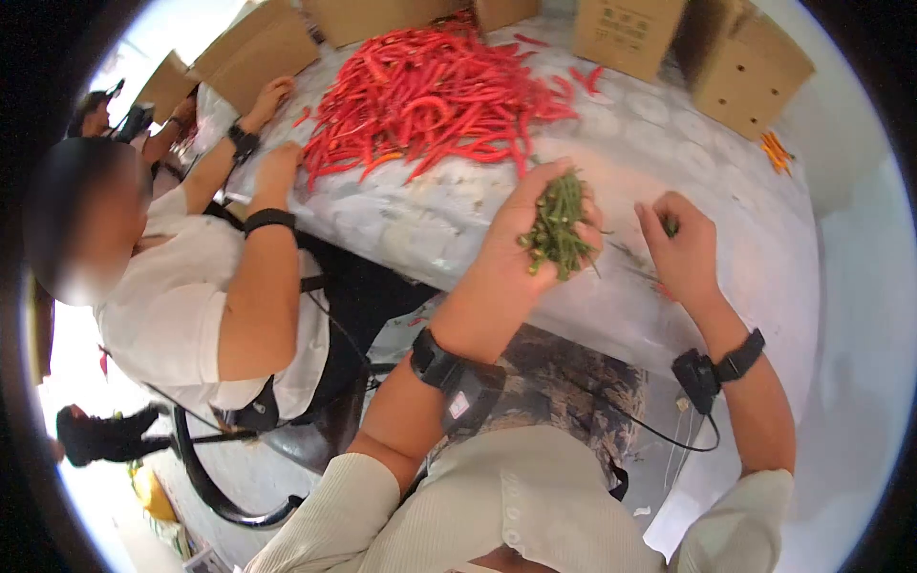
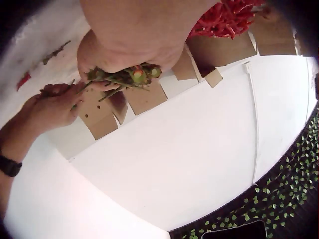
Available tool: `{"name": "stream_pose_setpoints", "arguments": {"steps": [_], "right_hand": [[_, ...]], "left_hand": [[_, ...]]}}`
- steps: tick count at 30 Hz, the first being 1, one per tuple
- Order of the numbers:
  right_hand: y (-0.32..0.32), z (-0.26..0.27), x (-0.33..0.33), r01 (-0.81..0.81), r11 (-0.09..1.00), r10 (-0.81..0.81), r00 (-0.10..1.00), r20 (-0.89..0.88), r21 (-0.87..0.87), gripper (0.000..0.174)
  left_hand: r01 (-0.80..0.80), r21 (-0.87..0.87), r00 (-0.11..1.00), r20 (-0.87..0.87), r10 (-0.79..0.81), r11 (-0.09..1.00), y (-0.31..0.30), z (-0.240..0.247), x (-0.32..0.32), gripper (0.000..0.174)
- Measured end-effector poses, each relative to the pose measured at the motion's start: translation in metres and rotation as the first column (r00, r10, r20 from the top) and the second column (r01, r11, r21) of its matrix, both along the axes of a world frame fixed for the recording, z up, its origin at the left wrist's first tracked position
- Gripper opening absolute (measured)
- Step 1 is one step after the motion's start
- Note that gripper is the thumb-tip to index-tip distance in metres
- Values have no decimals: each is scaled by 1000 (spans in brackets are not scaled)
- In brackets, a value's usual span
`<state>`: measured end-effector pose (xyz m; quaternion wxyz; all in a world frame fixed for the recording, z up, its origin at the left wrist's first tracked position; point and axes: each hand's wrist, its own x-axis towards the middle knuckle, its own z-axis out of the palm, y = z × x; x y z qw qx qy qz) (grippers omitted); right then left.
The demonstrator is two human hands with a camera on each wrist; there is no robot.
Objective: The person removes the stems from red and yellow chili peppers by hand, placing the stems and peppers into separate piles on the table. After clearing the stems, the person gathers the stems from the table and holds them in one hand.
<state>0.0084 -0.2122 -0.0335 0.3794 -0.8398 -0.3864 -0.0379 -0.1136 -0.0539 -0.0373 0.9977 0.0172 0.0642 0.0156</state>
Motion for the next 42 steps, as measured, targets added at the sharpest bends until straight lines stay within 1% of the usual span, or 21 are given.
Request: {"name": "stream_pose_setpoints", "arguments": {"steps": [2,3,5,8,9,10,12,15,18,21,24,27,30,33,36,37,39,42], "right_hand": [[-5,-1,16,111,981,-85,983,-162,158,24],[-9,1,19,153,970,-112,971,-211,187,23],[-19,3,21,231,942,-150,939,-308,244,21],[-39,1,19,58,991,-42,991,-128,123,20],[-42,10,8,11,999,-17,987,-162,-39,20],[-43,17,-2,-7,987,-19,987,-161,-159,21],[-46,28,-18,-48,922,-14,987,-158,-384,21],[-57,39,-31,-59,837,45,998,-39,-545,21],[-72,9,-16,-150,887,131,989,-73,-437,22],[-66,-7,-5,-110,921,142,988,60,-373,19],[-41,-4,-3,-26,971,23,1000,-17,-237,23],[-10,7,-12,-12,940,32,998,55,-341,25],[9,9,-31,8,807,146,966,213,-590,26],[8,-4,-21,-109,823,312,907,283,-557,26],[7,-6,-17,-84,807,329,886,328,-584,24],[8,-5,-18,-82,808,317,895,313,-583,23],[7,-2,-17,-72,809,288,914,285,-584,19],[7,-9,-6,-93,943,127,988,89,-318,21]], "left_hand": [[42,-11,999,-2,-42,999,-8,3,10,16],[67,-22,997,28,-66,998,-11,-3,18,17],[105,-24,994,23,-105,994,-12,-10,27,17],[117,-44,992,43,-115,992,-9,-6,28,17],[107,-58,993,53,-104,993,-9,-4,27,17],[107,-55,993,57,-104,993,-8,-4,27,17],[102,-44,993,67,-99,994,-6,-4,27,17],[86,-48,995,45,-84,995,-1,-3,19,16],[59,-96,998,12,-58,994,7,-4,11,17],[89,-93,995,59,-84,992,9,-2,9,18],[78,-81,995,60,-74,994,12,-7,8,20],[47,-35,998,52,-45,998,18,-12,7,22],[16,-46,1000,13,-16,999,24,-13,-1,22],[-28,-49,1000,-14,27,998,31,-17,-5,21],[-30,-88,999,-22,28,996,35,-18,-6,20],[-22,-110,1000,-20,20,994,36,-18,-6,19],[-26,-97,1000,-8,26,995,39,-19,-6,19],[-54,-87,999,-10,53,995,39,-19,0,18]]}}
